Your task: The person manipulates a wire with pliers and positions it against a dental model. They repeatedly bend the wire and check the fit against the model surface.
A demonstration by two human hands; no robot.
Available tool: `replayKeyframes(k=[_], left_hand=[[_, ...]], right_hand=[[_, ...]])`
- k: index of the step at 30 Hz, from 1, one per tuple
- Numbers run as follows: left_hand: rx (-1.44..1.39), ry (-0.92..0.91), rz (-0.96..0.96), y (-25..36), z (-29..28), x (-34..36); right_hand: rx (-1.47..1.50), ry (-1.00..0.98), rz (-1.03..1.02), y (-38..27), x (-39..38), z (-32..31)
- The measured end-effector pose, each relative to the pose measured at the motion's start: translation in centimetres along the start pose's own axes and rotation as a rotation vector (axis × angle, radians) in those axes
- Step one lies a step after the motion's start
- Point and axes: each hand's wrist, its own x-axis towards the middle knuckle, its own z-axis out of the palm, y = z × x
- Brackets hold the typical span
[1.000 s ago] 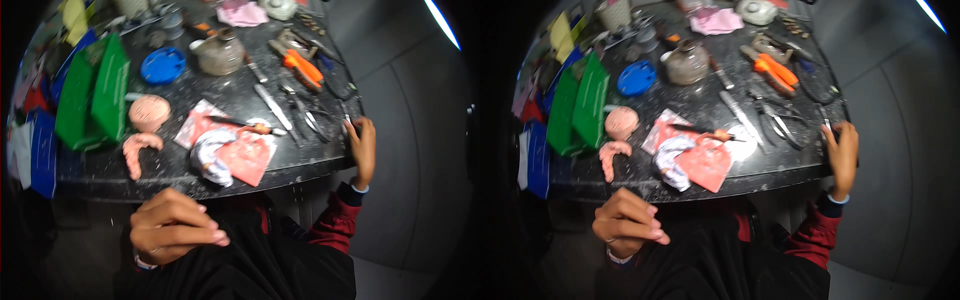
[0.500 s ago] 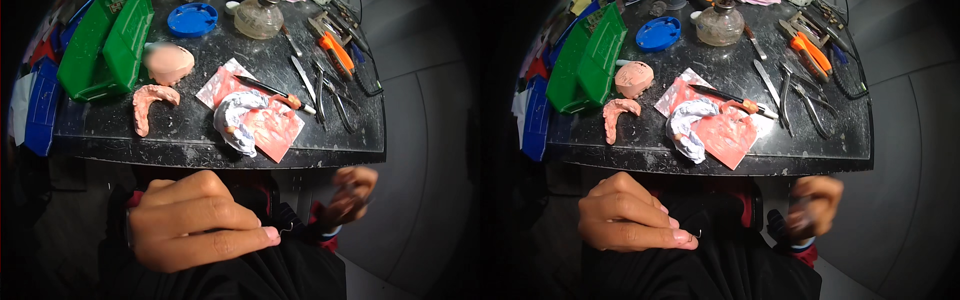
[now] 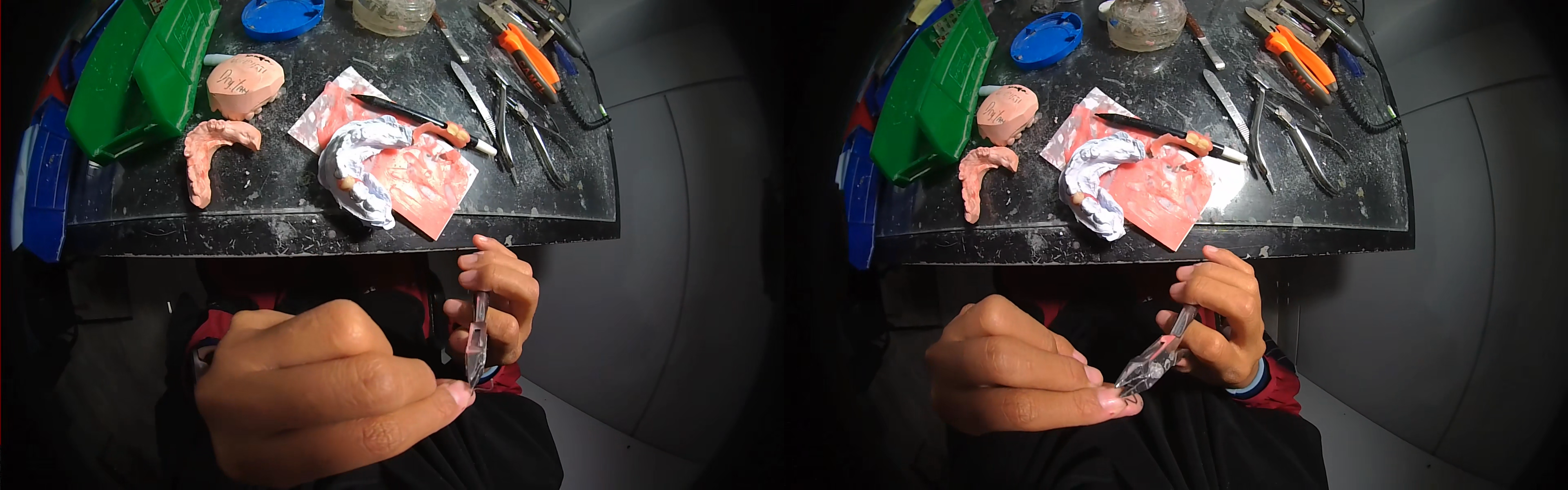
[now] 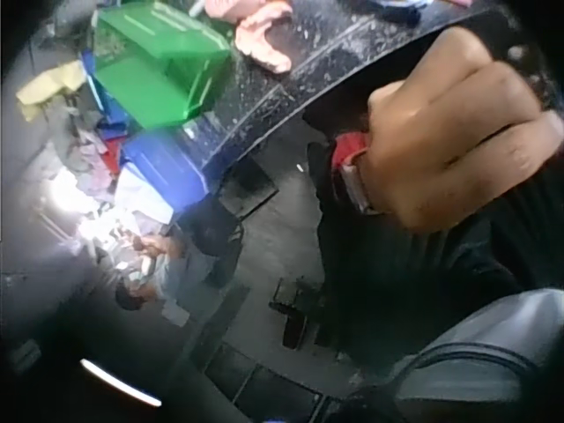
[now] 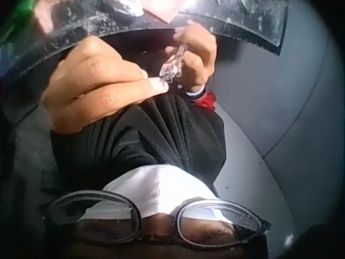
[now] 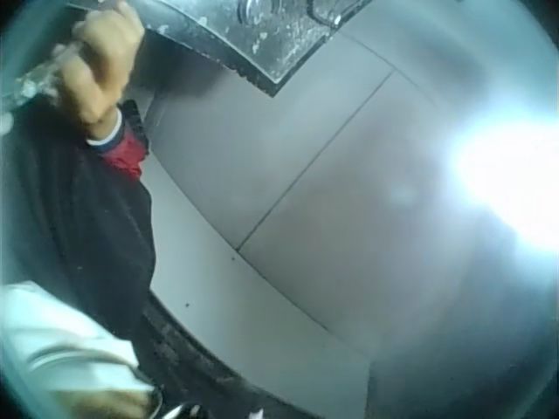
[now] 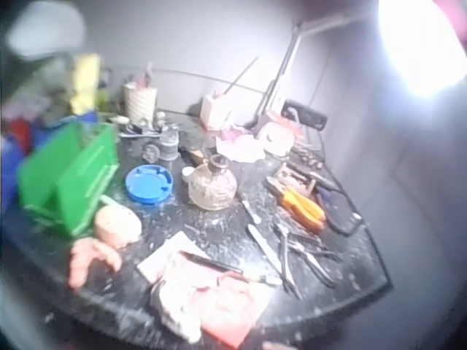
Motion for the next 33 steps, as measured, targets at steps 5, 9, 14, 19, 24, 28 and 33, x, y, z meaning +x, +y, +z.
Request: replayKeyframes(k=[5,9,14,19,24,28,33], left_hand=[[-0.045,0.005,-0.034,0.1,0.2,-0.1],[-0.066,-0.002,-0.036,0.2,0.0,0.1],[-0.069,0.038,-0.005,0.1,0.4,0.0],[-0.058,0.044,0.004,0.0,0.9,-0.1],[-0.054,0.05,0.068,-0.3,1.0,-0.4],[-0.072,0.044,0.072,-0.3,1.3,-0.4],[-0.149,0.035,0.17,-1.0,1.7,-0.4]], right_hand=[[0.007,0.037,-0.069,0.7,-0.3,0.1],[-0.04,0.071,-0.075,0.7,0.0,0.5],[-0.04,0.068,-0.069,0.5,0.5,0.3],[0.036,0.113,-0.139,1.2,0.0,0.6],[0.097,0.164,-0.178,1.4,-0.3,1.0],[0.135,0.159,-0.258,1.8,-0.3,1.1],[0.335,0.076,-0.236,2.1,-0.5,1.6]])
